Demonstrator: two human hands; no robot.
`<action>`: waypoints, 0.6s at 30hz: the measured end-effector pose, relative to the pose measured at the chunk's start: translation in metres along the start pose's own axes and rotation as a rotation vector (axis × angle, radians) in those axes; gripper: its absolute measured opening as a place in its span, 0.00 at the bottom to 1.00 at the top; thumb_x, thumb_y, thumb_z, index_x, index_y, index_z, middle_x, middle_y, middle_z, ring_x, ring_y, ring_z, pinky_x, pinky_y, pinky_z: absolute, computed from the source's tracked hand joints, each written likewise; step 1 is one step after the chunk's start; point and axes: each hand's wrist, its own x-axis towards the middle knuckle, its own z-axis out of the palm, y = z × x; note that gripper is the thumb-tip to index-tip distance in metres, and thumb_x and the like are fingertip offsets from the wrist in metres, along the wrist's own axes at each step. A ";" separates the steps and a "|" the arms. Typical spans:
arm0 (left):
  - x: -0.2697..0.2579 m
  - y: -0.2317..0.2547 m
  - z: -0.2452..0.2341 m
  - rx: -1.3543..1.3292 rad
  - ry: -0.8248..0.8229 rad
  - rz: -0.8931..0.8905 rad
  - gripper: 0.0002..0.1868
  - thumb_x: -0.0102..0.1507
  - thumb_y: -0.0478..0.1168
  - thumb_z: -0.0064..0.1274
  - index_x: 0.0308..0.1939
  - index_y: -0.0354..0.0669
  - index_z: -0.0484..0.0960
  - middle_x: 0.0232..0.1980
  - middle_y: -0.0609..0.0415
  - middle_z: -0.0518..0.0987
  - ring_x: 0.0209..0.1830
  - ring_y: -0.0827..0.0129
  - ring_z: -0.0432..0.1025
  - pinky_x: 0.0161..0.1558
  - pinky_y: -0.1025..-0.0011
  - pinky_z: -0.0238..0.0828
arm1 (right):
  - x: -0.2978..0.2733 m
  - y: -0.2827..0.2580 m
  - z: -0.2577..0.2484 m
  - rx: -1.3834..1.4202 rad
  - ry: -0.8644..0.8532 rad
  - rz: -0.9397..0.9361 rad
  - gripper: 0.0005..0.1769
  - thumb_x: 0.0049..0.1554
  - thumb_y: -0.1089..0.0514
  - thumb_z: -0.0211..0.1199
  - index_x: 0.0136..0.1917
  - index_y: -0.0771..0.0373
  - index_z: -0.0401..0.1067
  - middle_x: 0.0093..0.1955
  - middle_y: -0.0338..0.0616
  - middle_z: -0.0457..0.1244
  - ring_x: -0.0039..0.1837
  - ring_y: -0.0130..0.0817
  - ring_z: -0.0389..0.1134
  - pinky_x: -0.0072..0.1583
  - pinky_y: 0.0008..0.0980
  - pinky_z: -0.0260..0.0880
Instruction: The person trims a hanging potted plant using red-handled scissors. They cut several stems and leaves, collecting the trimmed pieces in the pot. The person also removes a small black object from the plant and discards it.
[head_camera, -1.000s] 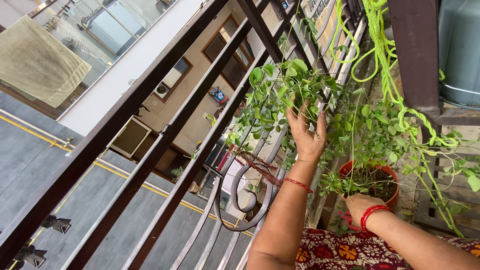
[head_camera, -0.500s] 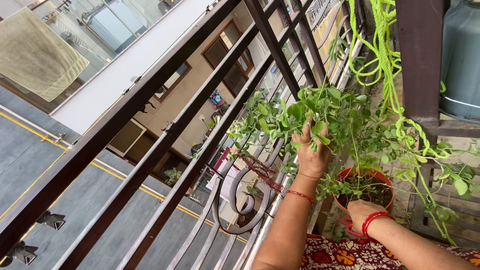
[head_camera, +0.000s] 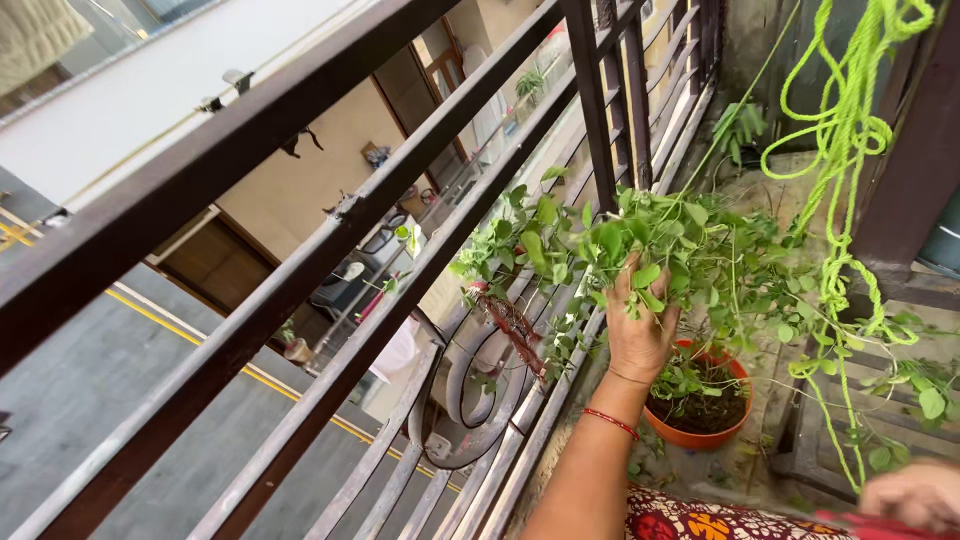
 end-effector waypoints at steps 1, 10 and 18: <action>0.001 -0.003 0.001 -0.030 -0.013 -0.018 0.31 0.53 0.31 0.65 0.62 0.43 0.78 0.76 0.39 0.65 0.69 0.41 0.65 0.67 0.48 0.64 | -0.011 -0.009 -0.006 0.090 0.136 -0.021 0.10 0.51 0.58 0.71 0.47 0.52 0.76 0.35 0.39 0.65 0.39 0.30 0.65 0.43 0.34 0.64; -0.019 -0.004 0.032 0.077 -0.128 0.043 0.29 0.55 0.34 0.65 0.62 0.46 0.80 0.76 0.41 0.65 0.68 0.42 0.64 0.70 0.39 0.61 | 0.006 -0.179 -0.041 0.639 1.140 -0.705 0.16 0.52 0.68 0.70 0.48 0.58 0.66 0.41 0.39 0.67 0.48 0.34 0.73 0.41 0.28 0.70; -0.050 -0.002 0.064 0.153 -0.357 0.045 0.20 0.55 0.38 0.65 0.50 0.42 0.78 0.76 0.35 0.66 0.64 0.40 0.67 0.72 0.40 0.63 | 0.062 -0.219 -0.033 0.389 1.418 -0.827 0.23 0.53 0.70 0.77 0.48 0.61 0.62 0.43 0.37 0.63 0.53 0.27 0.72 0.56 0.28 0.77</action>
